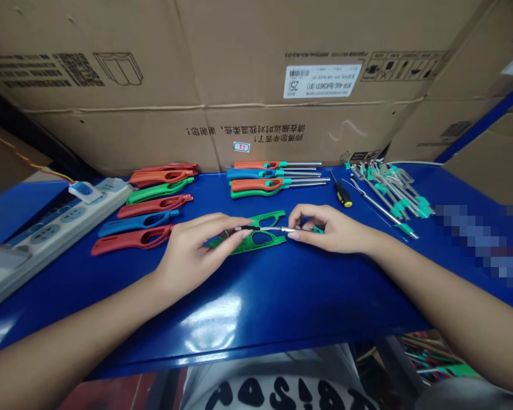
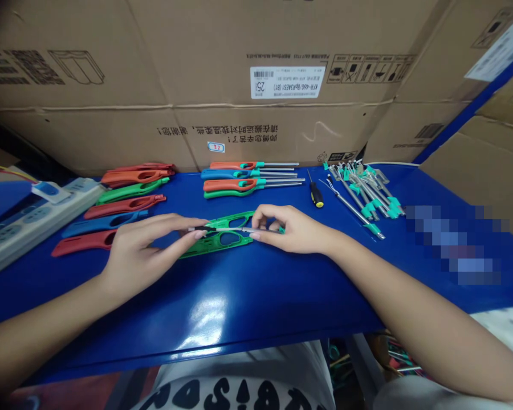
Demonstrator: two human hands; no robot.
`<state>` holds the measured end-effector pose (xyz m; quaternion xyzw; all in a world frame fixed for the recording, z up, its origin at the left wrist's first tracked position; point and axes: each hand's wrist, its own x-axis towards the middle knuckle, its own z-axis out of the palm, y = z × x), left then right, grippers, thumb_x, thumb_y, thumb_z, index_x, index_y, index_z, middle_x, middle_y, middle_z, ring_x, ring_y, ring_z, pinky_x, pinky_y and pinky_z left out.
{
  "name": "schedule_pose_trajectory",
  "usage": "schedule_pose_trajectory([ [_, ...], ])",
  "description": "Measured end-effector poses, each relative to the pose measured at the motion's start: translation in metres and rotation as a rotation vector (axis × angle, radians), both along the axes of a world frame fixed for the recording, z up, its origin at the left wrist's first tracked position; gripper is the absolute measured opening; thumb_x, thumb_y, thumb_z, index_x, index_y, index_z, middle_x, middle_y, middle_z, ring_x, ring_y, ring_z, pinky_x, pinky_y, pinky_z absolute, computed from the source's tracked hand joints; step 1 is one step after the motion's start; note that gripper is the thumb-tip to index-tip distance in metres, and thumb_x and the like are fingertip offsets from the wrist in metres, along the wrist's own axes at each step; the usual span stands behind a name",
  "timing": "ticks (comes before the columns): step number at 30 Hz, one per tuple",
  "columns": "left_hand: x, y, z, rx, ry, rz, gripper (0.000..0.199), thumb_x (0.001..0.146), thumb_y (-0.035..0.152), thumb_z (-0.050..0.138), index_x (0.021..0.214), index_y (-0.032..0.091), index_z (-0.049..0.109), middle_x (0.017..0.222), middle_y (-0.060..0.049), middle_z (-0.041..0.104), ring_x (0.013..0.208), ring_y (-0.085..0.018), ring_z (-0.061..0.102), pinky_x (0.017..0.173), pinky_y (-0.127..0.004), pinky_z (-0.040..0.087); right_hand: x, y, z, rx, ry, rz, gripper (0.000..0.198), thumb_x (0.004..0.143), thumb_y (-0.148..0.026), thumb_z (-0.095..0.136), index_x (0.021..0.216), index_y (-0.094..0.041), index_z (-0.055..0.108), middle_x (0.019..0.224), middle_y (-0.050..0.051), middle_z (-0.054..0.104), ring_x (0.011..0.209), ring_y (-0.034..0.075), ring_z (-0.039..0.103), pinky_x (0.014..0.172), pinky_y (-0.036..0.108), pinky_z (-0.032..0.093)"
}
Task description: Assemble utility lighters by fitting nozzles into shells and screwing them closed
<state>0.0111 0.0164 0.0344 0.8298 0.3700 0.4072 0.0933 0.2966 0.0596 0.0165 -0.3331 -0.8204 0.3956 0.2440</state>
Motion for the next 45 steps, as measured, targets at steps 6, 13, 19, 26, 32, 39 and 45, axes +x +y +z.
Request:
schedule_pose_trajectory([
  [6, -0.003, 0.011, 0.001, -0.132, 0.044, 0.017, 0.015, 0.093, 0.029, 0.069, 0.091, 0.017, 0.078, 0.088, -0.002, 0.077, 0.079, -0.014, 0.070, 0.071, -0.023, 0.052, 0.002, 0.001, 0.006, 0.119, -0.038, 0.131, 0.021, 0.098, -0.035, 0.059, 0.095, -0.016, 0.067, 0.091, 0.004, 0.066, 0.082, 0.014, 0.060, 0.078, 0.028, 0.047],
  [13, -0.007, 0.018, -0.003, -0.269, 0.190, -0.051, 0.021, 0.096, 0.033, 0.062, 0.094, 0.018, 0.078, 0.088, -0.002, 0.074, 0.076, -0.014, 0.067, 0.070, -0.024, 0.049, 0.000, 0.003, 0.002, 0.180, -0.096, 0.068, 0.021, 0.100, -0.032, 0.055, 0.101, -0.016, 0.070, 0.098, 0.006, 0.069, 0.089, 0.016, 0.063, 0.083, 0.030, 0.048],
  [19, -0.007, 0.017, 0.000, -0.298, 0.213, -0.027, 0.023, 0.096, 0.034, 0.061, 0.096, 0.017, 0.077, 0.090, -0.003, 0.074, 0.077, -0.014, 0.066, 0.069, -0.024, 0.048, -0.002, 0.003, -0.004, 0.162, -0.100, 0.040, 0.020, 0.097, -0.036, 0.059, 0.103, -0.018, 0.066, 0.089, 0.003, 0.067, 0.077, 0.014, 0.059, 0.072, 0.027, 0.048],
  [26, -0.003, 0.010, 0.002, -0.307, 0.132, 0.025, 0.022, 0.095, 0.034, 0.063, 0.092, 0.018, 0.077, 0.087, -0.001, 0.074, 0.070, -0.013, 0.063, 0.065, -0.023, 0.047, -0.004, -0.002, -0.001, 0.261, -0.123, 0.022, 0.015, 0.097, -0.033, 0.060, 0.104, -0.019, 0.064, 0.095, 0.003, 0.067, 0.083, 0.015, 0.061, 0.076, 0.028, 0.048],
  [32, -0.002, 0.010, 0.000, -0.525, 0.020, 0.052, 0.024, 0.090, 0.040, 0.067, 0.085, 0.020, 0.079, 0.080, -0.001, 0.077, 0.068, -0.014, 0.065, 0.060, -0.023, 0.047, -0.007, -0.008, 0.001, 0.255, -0.090, 0.044, 0.012, 0.098, -0.027, 0.056, 0.107, -0.020, 0.061, 0.103, 0.005, 0.067, 0.092, 0.017, 0.063, 0.084, 0.030, 0.051],
  [39, 0.003, 0.012, -0.004, -0.744, -0.147, -0.038, 0.024, 0.086, 0.040, 0.071, 0.080, 0.018, 0.079, 0.071, -0.002, 0.076, 0.062, -0.014, 0.066, 0.059, -0.023, 0.052, -0.018, -0.017, -0.001, 0.317, -0.095, 0.039, 0.025, 0.094, -0.037, 0.065, 0.113, -0.023, 0.058, 0.109, 0.006, 0.067, 0.091, 0.018, 0.064, 0.080, 0.031, 0.053],
  [45, 0.004, 0.009, -0.005, -0.708, -0.124, -0.034, 0.023, 0.088, 0.038, 0.070, 0.079, 0.018, 0.079, 0.075, -0.002, 0.078, 0.068, -0.016, 0.069, 0.065, -0.025, 0.054, -0.025, -0.017, -0.003, 0.572, -0.019, 0.066, 0.006, 0.099, -0.025, 0.057, 0.102, -0.021, 0.060, 0.099, 0.007, 0.069, 0.095, 0.020, 0.063, 0.087, 0.035, 0.050],
])
